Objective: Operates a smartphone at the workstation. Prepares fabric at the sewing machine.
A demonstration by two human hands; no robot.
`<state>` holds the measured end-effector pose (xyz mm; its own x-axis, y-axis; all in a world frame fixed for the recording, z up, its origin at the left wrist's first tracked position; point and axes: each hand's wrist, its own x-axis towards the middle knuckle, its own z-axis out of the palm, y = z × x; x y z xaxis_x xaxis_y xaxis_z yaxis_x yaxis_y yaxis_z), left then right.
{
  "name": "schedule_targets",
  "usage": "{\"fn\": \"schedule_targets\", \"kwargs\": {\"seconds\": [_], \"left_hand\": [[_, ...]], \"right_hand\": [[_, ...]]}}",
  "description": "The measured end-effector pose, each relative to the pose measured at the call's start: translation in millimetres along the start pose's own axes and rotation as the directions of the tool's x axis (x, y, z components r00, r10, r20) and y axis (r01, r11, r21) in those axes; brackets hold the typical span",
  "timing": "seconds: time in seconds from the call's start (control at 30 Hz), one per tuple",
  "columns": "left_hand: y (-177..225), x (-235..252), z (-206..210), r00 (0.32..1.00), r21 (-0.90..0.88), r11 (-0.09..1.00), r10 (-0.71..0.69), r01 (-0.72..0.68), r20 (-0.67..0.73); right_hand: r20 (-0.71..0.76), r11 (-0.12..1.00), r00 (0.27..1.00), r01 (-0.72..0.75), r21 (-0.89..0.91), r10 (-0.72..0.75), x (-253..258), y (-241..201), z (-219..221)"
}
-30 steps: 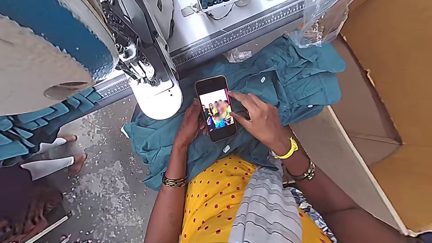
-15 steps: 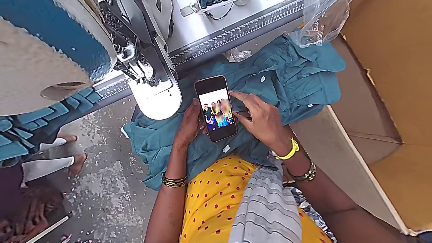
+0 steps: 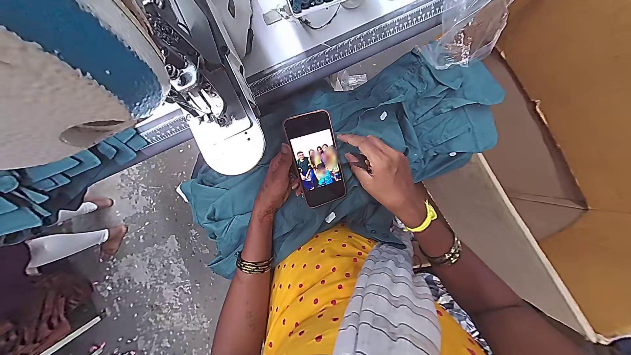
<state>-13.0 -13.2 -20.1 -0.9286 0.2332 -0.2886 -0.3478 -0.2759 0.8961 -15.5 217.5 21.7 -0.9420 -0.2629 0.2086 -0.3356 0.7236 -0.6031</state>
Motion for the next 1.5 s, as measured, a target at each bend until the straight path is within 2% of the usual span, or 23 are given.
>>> {"fn": "schedule_targets", "kwargs": {"seconds": [0.5,0.7,1.5], "left_hand": [[-0.7,0.1,-0.8,1.000,0.027,1.000,0.001,0.000,-0.005],[-1.3,0.9,-1.6,1.000,0.014,1.000,0.000,0.000,0.002],[-0.4,0.2,-1.5,1.000,0.023,1.000,0.012,-0.013,0.012]], "right_hand": [[-0.002,0.988,1.000,0.027,0.155,-0.027,-1.4,-7.2,16.2],[-0.034,0.981,0.999,-0.009,0.194,0.016,-2.9,-8.1,20.3],[-0.049,0.982,0.998,-0.024,0.189,0.034,-7.9,2.9,15.7]]}}
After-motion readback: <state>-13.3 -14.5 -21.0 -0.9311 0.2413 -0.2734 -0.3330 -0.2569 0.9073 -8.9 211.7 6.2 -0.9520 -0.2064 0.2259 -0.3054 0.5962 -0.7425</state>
